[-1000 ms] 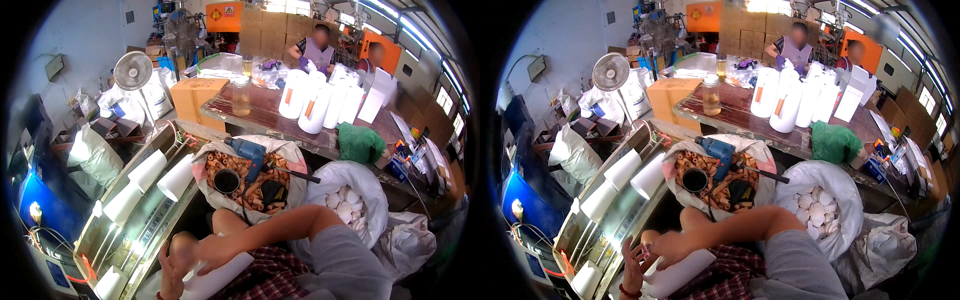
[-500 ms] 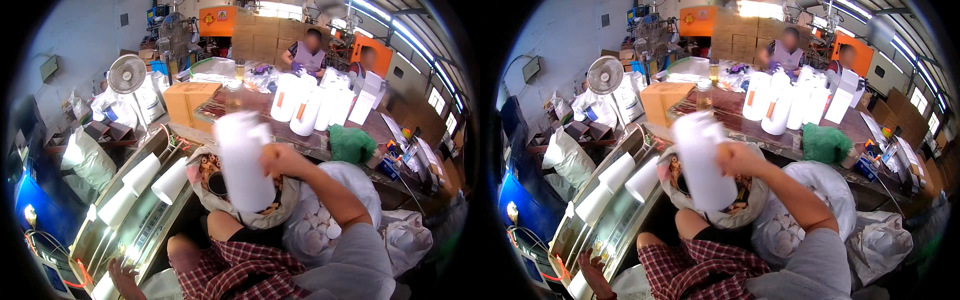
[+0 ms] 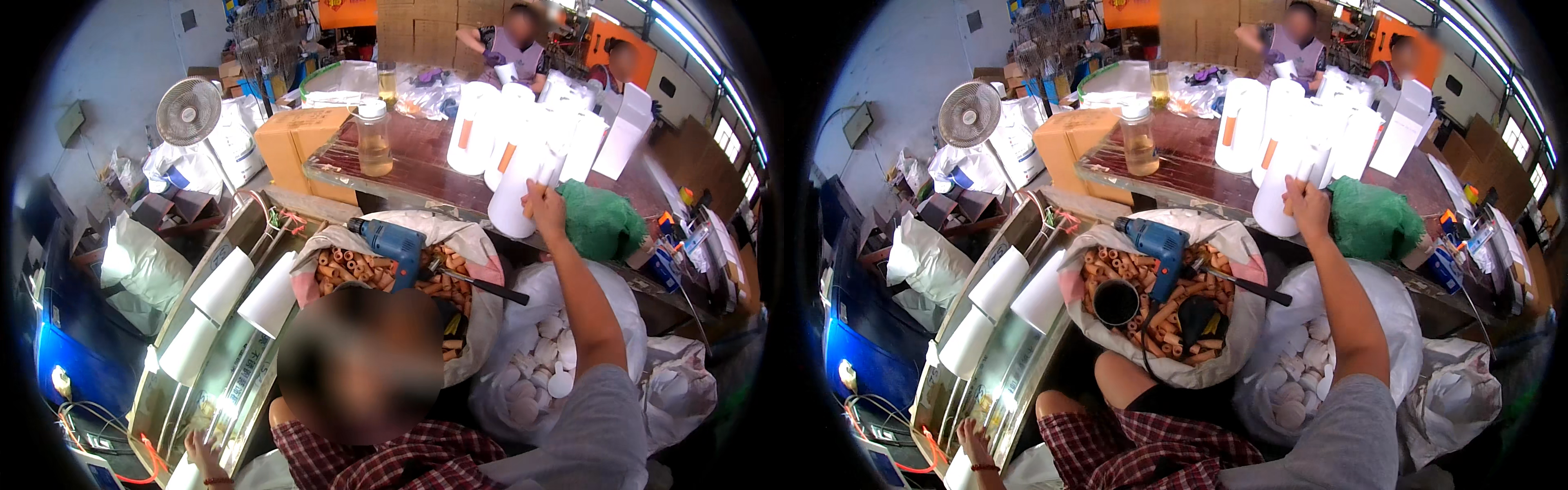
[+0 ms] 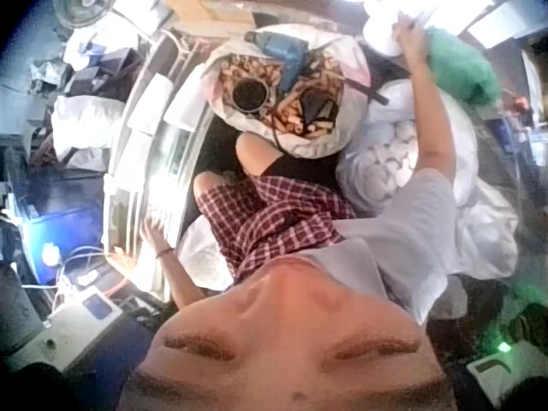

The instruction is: The person assembles white plastic cone-shaped components by inserting small pieces and using a power drill to secure them at an industrial workstation.

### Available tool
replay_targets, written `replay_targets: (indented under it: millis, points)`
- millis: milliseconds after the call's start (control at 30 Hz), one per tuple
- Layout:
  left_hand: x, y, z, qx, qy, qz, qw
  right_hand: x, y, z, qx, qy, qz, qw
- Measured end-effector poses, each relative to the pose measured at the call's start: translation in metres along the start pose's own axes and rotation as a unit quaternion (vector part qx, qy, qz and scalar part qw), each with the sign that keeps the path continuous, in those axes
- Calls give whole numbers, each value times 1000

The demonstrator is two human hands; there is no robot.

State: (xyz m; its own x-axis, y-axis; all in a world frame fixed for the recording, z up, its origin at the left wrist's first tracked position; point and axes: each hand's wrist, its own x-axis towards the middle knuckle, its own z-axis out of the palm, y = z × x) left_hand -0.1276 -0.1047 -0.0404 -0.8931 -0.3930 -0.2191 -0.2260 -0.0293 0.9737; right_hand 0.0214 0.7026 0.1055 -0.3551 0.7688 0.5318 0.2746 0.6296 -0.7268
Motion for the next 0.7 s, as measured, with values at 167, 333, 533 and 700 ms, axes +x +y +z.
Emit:
replay_targets:
  millis: [167, 333, 533, 700]
  points:
    - [52, -91, -96, 178, 122, -43, 976, 69, 50, 37, 22, -21, 63, 998]
    - [3, -123, -226, 293, 105, 98, 945, 169, 223, 83, -206, -83, -266, 938]
    - [-83, -159, -232, 567, 178, -61, 802, 260, 290, -9, -294, -272, -241, 884]
    - [-152, -197, -290, 629, 192, -294, 693, 96, 278, 4, -448, -194, -71, 870]
